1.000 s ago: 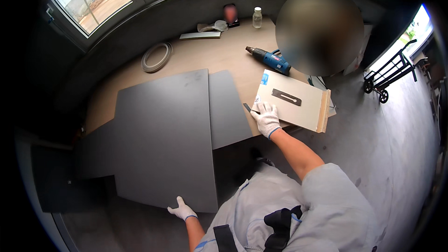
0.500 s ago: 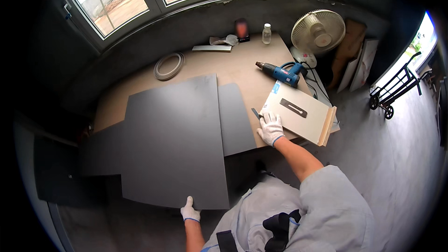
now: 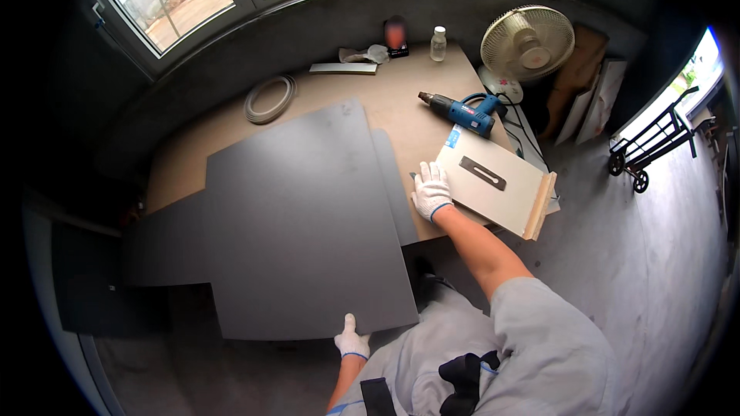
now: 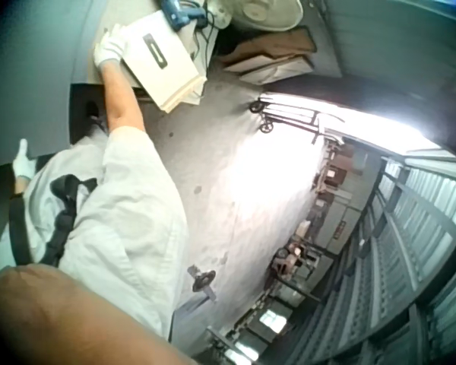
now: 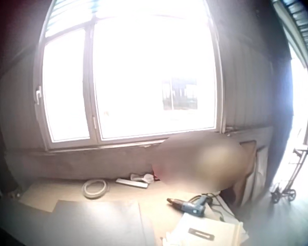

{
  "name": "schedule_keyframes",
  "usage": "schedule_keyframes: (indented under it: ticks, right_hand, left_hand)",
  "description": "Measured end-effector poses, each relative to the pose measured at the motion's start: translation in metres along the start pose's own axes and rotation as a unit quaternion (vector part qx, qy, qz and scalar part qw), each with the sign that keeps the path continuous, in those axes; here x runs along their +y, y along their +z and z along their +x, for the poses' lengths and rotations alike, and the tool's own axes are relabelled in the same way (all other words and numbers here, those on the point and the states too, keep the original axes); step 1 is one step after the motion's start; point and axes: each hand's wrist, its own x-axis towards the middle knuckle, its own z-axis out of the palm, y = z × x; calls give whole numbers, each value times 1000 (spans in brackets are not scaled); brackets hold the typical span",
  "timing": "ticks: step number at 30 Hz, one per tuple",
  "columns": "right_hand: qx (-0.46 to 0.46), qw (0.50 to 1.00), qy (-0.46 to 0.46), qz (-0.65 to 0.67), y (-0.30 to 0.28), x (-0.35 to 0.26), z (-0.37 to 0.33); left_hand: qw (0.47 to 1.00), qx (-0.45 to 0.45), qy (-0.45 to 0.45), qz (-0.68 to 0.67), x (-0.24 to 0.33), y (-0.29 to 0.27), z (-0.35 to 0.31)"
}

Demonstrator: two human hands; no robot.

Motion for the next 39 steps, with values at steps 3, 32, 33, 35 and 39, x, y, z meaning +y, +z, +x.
schedule_keyframes:
  ticks: [3,32,33,35,39]
  right_hand:
    - [-4,999,29,41,12,-10,-4]
    - [-172,799,175,549,-12,-49,-177]
    - [-283,711,201,611,-22,-62,-188]
    - [-296,664,179,663,5,-72,-206]
    - [-224,564,307,733,-13,-92,-204]
  left_hand:
    - [996,-88,-10,-27,-1,-20,11]
    - [987,-39,-12,-153,115,-123,143]
    - [987,-42,-10,-153,113,-122,144]
    - [987,-55,-14,-149,101,-108,143]
    - [987,-48,-20,-154,97,-102,135]
